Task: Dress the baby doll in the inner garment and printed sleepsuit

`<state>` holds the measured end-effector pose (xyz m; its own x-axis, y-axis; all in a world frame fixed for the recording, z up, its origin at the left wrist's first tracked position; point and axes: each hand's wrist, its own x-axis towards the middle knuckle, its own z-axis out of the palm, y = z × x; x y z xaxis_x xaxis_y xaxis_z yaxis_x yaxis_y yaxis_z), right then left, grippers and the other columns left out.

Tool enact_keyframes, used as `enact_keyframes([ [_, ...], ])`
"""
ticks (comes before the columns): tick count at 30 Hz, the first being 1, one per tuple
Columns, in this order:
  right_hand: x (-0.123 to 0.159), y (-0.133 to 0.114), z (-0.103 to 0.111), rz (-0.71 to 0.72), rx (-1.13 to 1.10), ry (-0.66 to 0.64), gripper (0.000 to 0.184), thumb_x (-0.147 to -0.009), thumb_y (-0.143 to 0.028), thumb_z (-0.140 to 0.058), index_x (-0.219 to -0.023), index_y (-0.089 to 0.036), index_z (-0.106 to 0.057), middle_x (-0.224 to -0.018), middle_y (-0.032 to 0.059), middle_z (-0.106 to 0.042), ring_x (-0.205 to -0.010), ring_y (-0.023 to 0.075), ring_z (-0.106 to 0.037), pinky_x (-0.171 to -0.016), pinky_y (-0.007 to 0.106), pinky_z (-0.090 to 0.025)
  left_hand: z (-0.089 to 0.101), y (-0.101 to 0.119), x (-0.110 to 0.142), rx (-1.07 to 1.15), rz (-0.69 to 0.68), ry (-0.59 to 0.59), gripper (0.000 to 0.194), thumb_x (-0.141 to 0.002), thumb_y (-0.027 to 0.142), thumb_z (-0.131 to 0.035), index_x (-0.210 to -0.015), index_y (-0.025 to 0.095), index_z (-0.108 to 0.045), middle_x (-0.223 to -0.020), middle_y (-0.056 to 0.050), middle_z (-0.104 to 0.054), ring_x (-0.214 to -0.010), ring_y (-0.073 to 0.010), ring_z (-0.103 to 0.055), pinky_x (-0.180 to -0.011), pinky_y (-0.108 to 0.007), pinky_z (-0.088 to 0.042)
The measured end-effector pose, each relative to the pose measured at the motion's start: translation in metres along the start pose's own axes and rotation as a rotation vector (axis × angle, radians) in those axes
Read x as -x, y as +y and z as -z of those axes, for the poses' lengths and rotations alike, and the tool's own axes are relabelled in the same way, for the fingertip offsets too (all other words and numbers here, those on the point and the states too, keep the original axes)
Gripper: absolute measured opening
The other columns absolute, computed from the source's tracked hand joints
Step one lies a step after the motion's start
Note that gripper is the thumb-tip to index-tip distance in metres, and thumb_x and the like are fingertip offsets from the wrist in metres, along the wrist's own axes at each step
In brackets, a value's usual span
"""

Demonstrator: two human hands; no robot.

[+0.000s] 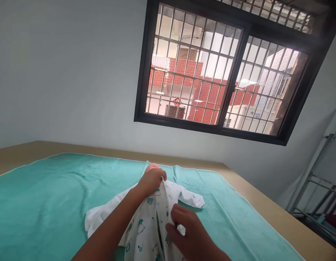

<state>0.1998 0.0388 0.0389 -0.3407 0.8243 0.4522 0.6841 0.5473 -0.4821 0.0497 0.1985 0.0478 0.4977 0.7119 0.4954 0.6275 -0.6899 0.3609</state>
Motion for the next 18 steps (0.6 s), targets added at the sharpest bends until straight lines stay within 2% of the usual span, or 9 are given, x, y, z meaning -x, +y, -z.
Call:
enact_keyframes([
  [2, -0.006, -0.008, -0.014, 0.245, 0.285, -0.023, 0.023, -0.072, -0.016, -0.052, -0.059, -0.02, -0.033, -0.065, -0.0017, -0.051, -0.06, 0.0116, -0.044, -0.058, 0.026, -0.03, 0.004, -0.005, 0.002, -0.015, -0.023, -0.049, 0.032, -0.072, 0.004, -0.045, -0.075, 0.022, -0.071, -0.094, -0.003, -0.068, -0.108, -0.0199, -0.055, -0.083, -0.027, -0.046],
  [5, -0.007, 0.002, -0.041, 0.545, 0.568, 0.047, 0.018, -0.07, -0.021, -0.055, -0.06, -0.02, -0.04, -0.059, -0.0022, -0.051, -0.053, 0.0126, -0.042, -0.053, 0.029, -0.025, 0.013, -0.011, 0.004, -0.04, -0.028, -0.123, 0.029, -0.07, 0.004, -0.048, -0.072, 0.021, -0.071, -0.103, -0.001, -0.067, -0.096, -0.0178, -0.06, -0.073, -0.025, -0.046],
  [9, 0.002, 0.017, -0.063, 0.613, 0.617, 0.203, 0.021, -0.079, -0.025, -0.053, -0.061, -0.021, -0.043, -0.058, -0.0017, -0.052, -0.051, 0.0134, -0.044, -0.051, 0.029, -0.027, 0.026, -0.013, 0.007, -0.097, -0.031, -0.223, 0.032, -0.066, 0.002, -0.052, -0.074, 0.025, -0.072, -0.095, 0.0, -0.069, -0.083, -0.0163, -0.062, -0.068, -0.024, -0.045],
  [12, 0.009, 0.012, -0.055, 0.682, 0.521, 0.188, 0.028, -0.09, -0.029, -0.048, -0.063, -0.021, -0.046, -0.054, -0.0036, -0.05, -0.046, 0.0111, -0.042, -0.049, 0.028, -0.028, 0.031, -0.01, 0.008, -0.154, -0.014, -0.248, 0.028, -0.066, 0.003, -0.054, -0.074, 0.023, -0.071, -0.088, -0.001, -0.069, -0.077, -0.0165, -0.062, -0.065, -0.024, -0.044],
  [14, 0.009, 0.005, -0.041, 0.653, 0.378, 0.123, 0.027, -0.093, -0.029, -0.048, -0.067, -0.022, -0.049, -0.057, -0.004, -0.054, -0.047, 0.0101, -0.046, -0.05, 0.026, -0.033, 0.035, -0.008, 0.008, -0.199, 0.007, -0.252, 0.023, -0.068, 0.006, -0.054, -0.073, 0.022, -0.07, -0.086, -0.002, -0.068, -0.071, -0.0163, -0.062, -0.063, -0.025, -0.042],
  [15, 0.008, 0.002, -0.034, 0.581, 0.285, 0.098, 0.023, -0.092, -0.028, -0.048, -0.07, -0.022, -0.052, -0.062, -0.003, -0.059, -0.053, 0.0105, -0.051, -0.053, 0.025, -0.038, 0.037, -0.007, 0.007, -0.22, 0.017, -0.251, 0.022, -0.069, 0.007, -0.054, -0.075, 0.022, -0.069, -0.086, -0.002, -0.068, -0.07, -0.016, -0.062, -0.062, -0.025, -0.042],
  [17, 0.002, 0.0, -0.023, 0.358, 0.121, 0.083, 0.012, -0.091, -0.025, -0.05, -0.083, -0.023, -0.058, -0.084, 0.0015, -0.067, -0.076, 0.0132, -0.063, -0.067, 0.024, -0.049, 0.041, -0.008, 0.007, -0.26, 0.037, -0.253, 0.025, -0.071, 0.008, -0.053, -0.082, 0.024, -0.069, -0.086, -0.002, -0.069, -0.069, -0.0158, -0.062, -0.062, -0.026, -0.042],
  [18, -0.001, 0.002, -0.02, 0.238, 0.067, 0.089, 0.011, -0.092, -0.025, -0.049, -0.092, -0.023, -0.06, -0.098, 0.0041, -0.068, -0.092, 0.0151, -0.064, -0.079, 0.026, -0.051, 0.043, -0.009, 0.008, -0.283, 0.053, -0.257, 0.027, -0.071, 0.009, -0.052, -0.085, 0.025, -0.069, -0.085, -0.002, -0.069, -0.068, -0.0161, -0.062, -0.063, -0.026, -0.042],
])
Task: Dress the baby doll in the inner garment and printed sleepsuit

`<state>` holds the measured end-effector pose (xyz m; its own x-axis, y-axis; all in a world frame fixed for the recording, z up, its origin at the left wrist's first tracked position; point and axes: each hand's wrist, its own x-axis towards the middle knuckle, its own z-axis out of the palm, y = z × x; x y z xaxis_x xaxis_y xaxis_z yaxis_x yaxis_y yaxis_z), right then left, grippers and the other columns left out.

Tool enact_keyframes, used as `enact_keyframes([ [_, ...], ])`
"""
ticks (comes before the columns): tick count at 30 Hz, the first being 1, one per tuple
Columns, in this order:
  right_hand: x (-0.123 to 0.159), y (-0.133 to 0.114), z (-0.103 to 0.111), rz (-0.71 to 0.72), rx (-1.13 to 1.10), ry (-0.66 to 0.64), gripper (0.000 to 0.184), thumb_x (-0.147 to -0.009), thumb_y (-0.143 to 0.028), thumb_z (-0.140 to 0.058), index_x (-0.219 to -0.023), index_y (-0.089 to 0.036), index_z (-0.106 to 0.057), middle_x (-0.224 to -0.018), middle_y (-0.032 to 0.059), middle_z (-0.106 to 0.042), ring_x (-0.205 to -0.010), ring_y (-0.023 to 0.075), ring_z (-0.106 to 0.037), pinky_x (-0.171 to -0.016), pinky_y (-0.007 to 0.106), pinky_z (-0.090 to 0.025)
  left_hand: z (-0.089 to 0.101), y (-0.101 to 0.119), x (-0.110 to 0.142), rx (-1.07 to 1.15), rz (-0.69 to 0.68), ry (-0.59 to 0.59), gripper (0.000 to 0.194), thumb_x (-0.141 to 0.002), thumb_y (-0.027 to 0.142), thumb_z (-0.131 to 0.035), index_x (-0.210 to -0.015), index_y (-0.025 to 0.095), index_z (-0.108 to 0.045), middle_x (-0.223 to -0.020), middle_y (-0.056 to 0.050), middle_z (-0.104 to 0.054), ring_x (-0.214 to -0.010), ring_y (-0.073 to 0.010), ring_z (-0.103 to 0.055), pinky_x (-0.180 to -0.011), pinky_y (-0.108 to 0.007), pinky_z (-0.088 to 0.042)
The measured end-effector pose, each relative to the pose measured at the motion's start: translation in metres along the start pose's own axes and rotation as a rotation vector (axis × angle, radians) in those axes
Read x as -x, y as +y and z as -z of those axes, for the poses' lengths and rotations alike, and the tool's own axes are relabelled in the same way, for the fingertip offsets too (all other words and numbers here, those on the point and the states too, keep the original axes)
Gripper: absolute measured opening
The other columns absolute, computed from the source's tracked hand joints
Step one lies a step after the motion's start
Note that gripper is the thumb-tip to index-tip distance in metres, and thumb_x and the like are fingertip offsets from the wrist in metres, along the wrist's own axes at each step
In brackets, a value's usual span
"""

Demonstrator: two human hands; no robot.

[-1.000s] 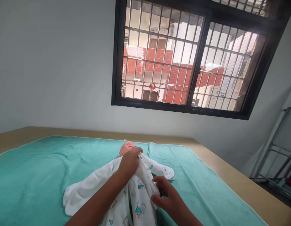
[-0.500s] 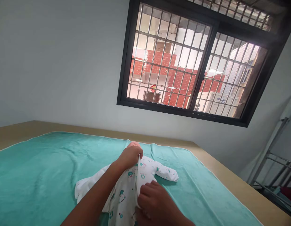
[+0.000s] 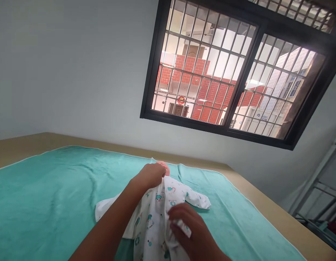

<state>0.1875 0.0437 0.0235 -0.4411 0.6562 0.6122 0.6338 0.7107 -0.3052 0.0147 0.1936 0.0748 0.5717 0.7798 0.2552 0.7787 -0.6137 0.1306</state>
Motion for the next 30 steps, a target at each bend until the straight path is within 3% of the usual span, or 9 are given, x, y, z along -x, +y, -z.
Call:
enact_keyframes([
  [2, -0.004, 0.008, -0.003, -0.178, -0.009, -0.013, 0.023, -0.093, -0.027, -0.05, -0.113, -0.024, -0.06, -0.125, 0.0069, -0.062, -0.119, 0.0193, -0.055, -0.1, 0.034, -0.047, 0.0, -0.004, 0.004, -0.052, 0.054, -0.024, 0.023, -0.072, 0.009, -0.052, -0.082, 0.022, -0.069, -0.079, -0.004, -0.069, -0.067, -0.0183, -0.063, -0.063, -0.028, -0.043],
  [5, -0.003, 0.022, -0.019, -0.243, 0.094, -0.129, 0.048, -0.092, -0.033, -0.052, -0.139, -0.026, -0.047, -0.148, 0.0057, -0.044, -0.139, 0.0256, -0.035, -0.115, 0.048, -0.032, -0.009, -0.01, 0.019, -0.13, 0.137, -0.072, 0.013, -0.075, 0.015, -0.054, -0.071, 0.016, -0.066, -0.072, -0.01, -0.068, -0.066, -0.0231, -0.064, -0.063, -0.032, -0.045],
  [9, 0.007, 0.029, -0.033, -0.211, 0.166, -0.215, 0.06, -0.094, -0.038, -0.047, -0.15, -0.028, -0.029, -0.156, 0.001, -0.027, -0.146, 0.0275, -0.021, -0.118, 0.054, -0.023, -0.034, -0.02, 0.06, -0.192, 0.22, -0.042, 0.026, -0.09, 0.025, -0.039, -0.088, 0.018, -0.065, -0.087, -0.011, -0.07, -0.077, -0.0258, -0.066, -0.067, -0.035, -0.046],
  [14, 0.012, 0.03, -0.032, -0.206, 0.178, -0.218, 0.062, -0.094, -0.04, -0.046, -0.151, -0.029, -0.026, -0.157, -0.0011, -0.025, -0.146, 0.0272, -0.02, -0.118, 0.053, -0.022, -0.057, -0.047, 0.107, -0.27, 0.392, 0.124, 0.038, -0.098, 0.035, -0.025, -0.095, 0.019, -0.059, -0.093, -0.007, -0.065, -0.085, -0.0249, -0.063, -0.065, -0.032, -0.044],
  [19, -0.002, 0.029, -0.024, -0.247, 0.126, -0.151, 0.046, -0.092, -0.041, -0.051, -0.136, -0.029, -0.05, -0.145, 0.0022, -0.047, -0.135, 0.0263, -0.04, -0.111, 0.046, -0.035, -0.065, -0.069, 0.114, -0.245, 0.518, 0.139, 0.044, -0.096, 0.048, -0.032, -0.086, 0.017, -0.062, -0.093, -0.011, -0.064, -0.094, -0.0287, -0.058, -0.07, -0.035, -0.043],
  [22, -0.028, 0.036, -0.018, -0.289, 0.064, -0.058, 0.032, -0.095, -0.042, -0.044, -0.118, -0.029, -0.062, -0.128, 0.0035, -0.061, -0.12, 0.0228, -0.053, -0.102, 0.04, -0.043, -0.066, -0.071, 0.111, -0.117, 0.52, 0.125, 0.037, -0.094, 0.043, -0.038, -0.083, 0.018, -0.063, -0.092, -0.01, -0.065, -0.095, -0.0284, -0.057, -0.074, -0.036, -0.041],
  [24, -0.049, 0.044, -0.02, -0.331, 0.073, 0.016, 0.03, -0.096, -0.039, -0.04, -0.112, -0.026, -0.063, -0.123, 0.0045, -0.063, -0.116, 0.0212, -0.054, -0.099, 0.037, -0.043, -0.066, -0.068, 0.11, -0.015, 0.526, 0.195, 0.029, -0.093, 0.036, -0.039, -0.084, 0.019, -0.062, -0.092, -0.008, -0.066, -0.094, -0.0267, -0.057, -0.073, -0.034, -0.04],
  [27, -0.078, 0.054, -0.034, -0.357, 0.204, -0.047, 0.028, -0.096, -0.034, -0.041, -0.094, -0.022, -0.066, -0.106, 0.0063, -0.067, -0.104, 0.0224, -0.057, -0.089, 0.036, -0.045, -0.061, -0.056, 0.108, 0.257, 0.539, 0.354, 0.027, -0.091, 0.033, -0.039, -0.083, 0.019, -0.06, -0.085, -0.005, -0.066, -0.085, -0.0227, -0.058, -0.071, -0.032, -0.04],
  [30, -0.097, 0.055, -0.052, -0.325, 0.359, -0.126, 0.03, -0.095, -0.034, -0.042, -0.08, -0.02, -0.065, -0.089, 0.0072, -0.067, -0.092, 0.0232, -0.058, -0.081, 0.036, -0.045, -0.052, -0.038, 0.107, 0.75, 0.458, 0.417, 0.024, -0.086, 0.035, -0.046, -0.092, 0.019, -0.063, -0.09, -0.004, -0.067, -0.082, -0.0191, -0.059, -0.075, -0.03, -0.043],
])
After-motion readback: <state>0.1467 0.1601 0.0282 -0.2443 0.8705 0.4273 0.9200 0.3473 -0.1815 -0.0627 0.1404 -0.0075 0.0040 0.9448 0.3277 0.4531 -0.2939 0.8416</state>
